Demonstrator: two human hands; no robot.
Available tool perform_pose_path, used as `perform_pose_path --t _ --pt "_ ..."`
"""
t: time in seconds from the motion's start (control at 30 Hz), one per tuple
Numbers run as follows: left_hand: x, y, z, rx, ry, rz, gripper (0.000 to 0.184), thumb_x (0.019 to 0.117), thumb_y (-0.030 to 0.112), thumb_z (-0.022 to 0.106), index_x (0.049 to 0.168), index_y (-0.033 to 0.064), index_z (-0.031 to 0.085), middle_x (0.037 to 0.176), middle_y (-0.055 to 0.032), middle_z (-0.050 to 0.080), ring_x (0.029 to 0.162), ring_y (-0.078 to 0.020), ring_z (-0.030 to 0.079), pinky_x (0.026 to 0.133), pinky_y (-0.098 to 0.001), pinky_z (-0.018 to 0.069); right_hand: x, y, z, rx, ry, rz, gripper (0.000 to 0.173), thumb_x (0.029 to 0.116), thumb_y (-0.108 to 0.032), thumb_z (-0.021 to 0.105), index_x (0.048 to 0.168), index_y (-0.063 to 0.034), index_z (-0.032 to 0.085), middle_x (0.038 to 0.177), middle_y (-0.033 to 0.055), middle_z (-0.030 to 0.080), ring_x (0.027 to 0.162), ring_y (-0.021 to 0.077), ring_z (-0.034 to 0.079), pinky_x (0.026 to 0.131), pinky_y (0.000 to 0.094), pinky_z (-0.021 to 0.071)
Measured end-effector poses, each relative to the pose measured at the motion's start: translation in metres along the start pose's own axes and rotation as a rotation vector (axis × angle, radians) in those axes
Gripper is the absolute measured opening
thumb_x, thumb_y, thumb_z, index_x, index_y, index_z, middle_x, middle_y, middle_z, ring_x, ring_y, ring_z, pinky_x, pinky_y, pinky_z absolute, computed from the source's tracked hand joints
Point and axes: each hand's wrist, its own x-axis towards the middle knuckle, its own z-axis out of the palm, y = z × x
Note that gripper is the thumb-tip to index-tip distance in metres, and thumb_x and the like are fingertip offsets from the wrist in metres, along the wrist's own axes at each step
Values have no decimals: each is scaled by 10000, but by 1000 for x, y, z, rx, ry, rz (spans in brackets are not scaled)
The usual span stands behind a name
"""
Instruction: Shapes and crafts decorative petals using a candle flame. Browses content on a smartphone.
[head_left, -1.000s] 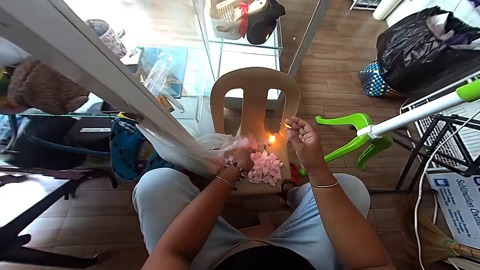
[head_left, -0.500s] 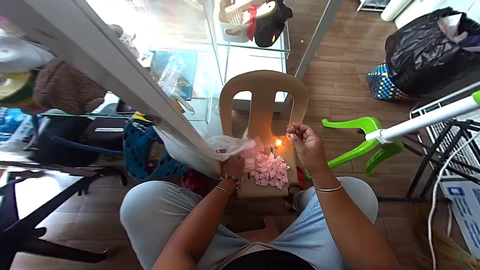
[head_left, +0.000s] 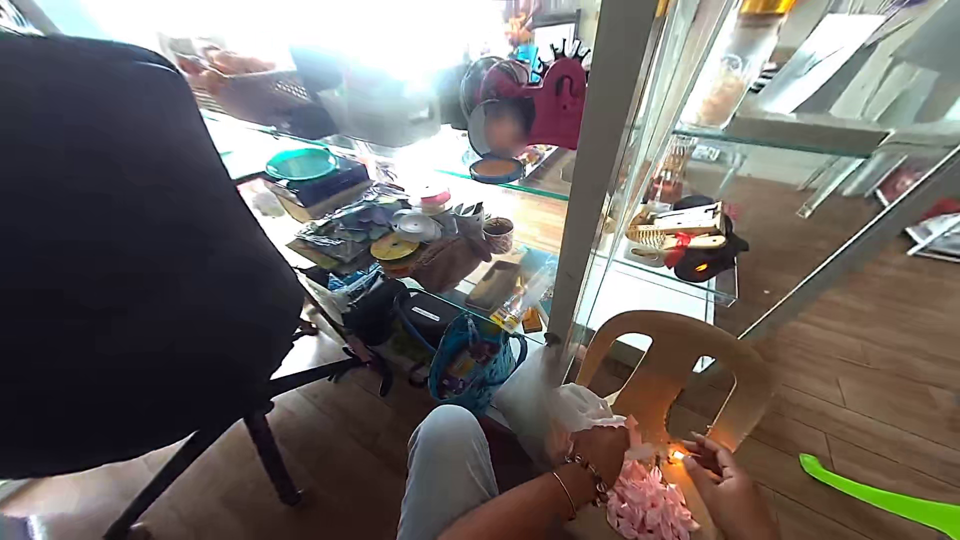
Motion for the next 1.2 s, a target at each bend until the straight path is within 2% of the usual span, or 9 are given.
perform_pose_path --t 0.07,0.13,0.27,0.4,0.5,0.63,0.73,0.9,1.2 --pt "-12 12 -14 -43 55 130 304 1095 176 435 1281 23 621 1262 -207 665 1196 -397 633 989 -591 491 0 3 4 -36 -177 50 578 972 -157 664 1451 98 466 1352 297 587 1224 381 604 1059 491 479" --pt "-22 15 -22 -37 103 217 292 1097 187 441 1237 20 636 1219 -204 674 1159 -392 645 963 -572 505 -1 0 10 -22 -268 117 516 974 -148 678 1416 71 526 1328 262 621 1201 327 638 1063 459 492" --pt "-33 13 -31 44 118 309 254 1085 130 451 1210 12 638 1169 -215 676 1120 -406 654 904 -559 529 -3 2 18 33 -254 146 218 982 -74 626 1132 82 652 938 141 702 825 165 670 807 359 553" --pt "-35 13 -32 122 127 366 234 1065 66 451 1181 6 646 1145 -211 685 1102 -408 660 871 -557 536 -5 -4 15 134 -263 197 334 956 -78 673 1234 84 588 990 142 677 810 146 647 761 336 554" --pt "-36 14 -32 137 119 382 232 1064 68 455 1186 -1 639 1145 -214 678 1114 -408 652 889 -558 528 -5 -4 15 155 -246 212 169 967 -70 656 1072 61 635 848 78 690 725 107 659 689 293 559" --pt "-36 12 -24 182 350 508 237 1028 110 568 1225 53 686 1283 -165 661 1231 -360 618 975 -507 530 -2 -3 17 237 -216 302 146 998 -77 623 1075 47 619 841 59 685 715 100 657 653 282 553" --pt "-38 13 -18 311 452 610 239 976 26 589 1171 75 718 1239 -145 681 1174 -337 648 930 -481 546 -2 -7 16 350 -183 383 101 1017 -67 590 1077 13 596 827 26 681 704 82 654 632 260 547" --pt "-36 15 -17 328 423 597 189 993 12 531 1053 42 708 980 -143 718 968 -312 704 836 -455 542 -5 -15 15 519 -212 425 64 1032 -73 557 999 -66 611 796 -11 705 686 70 667 614 244 552" --pt "-47 13 -33 233 318 473 215 1042 115 520 1067 11 707 1008 -171 726 1006 -341 702 844 -497 536 -3 -12 12 734 -276 365 103 991 -22 594 1008 -111 642 859 -20 733 707 42 671 597 208 545"
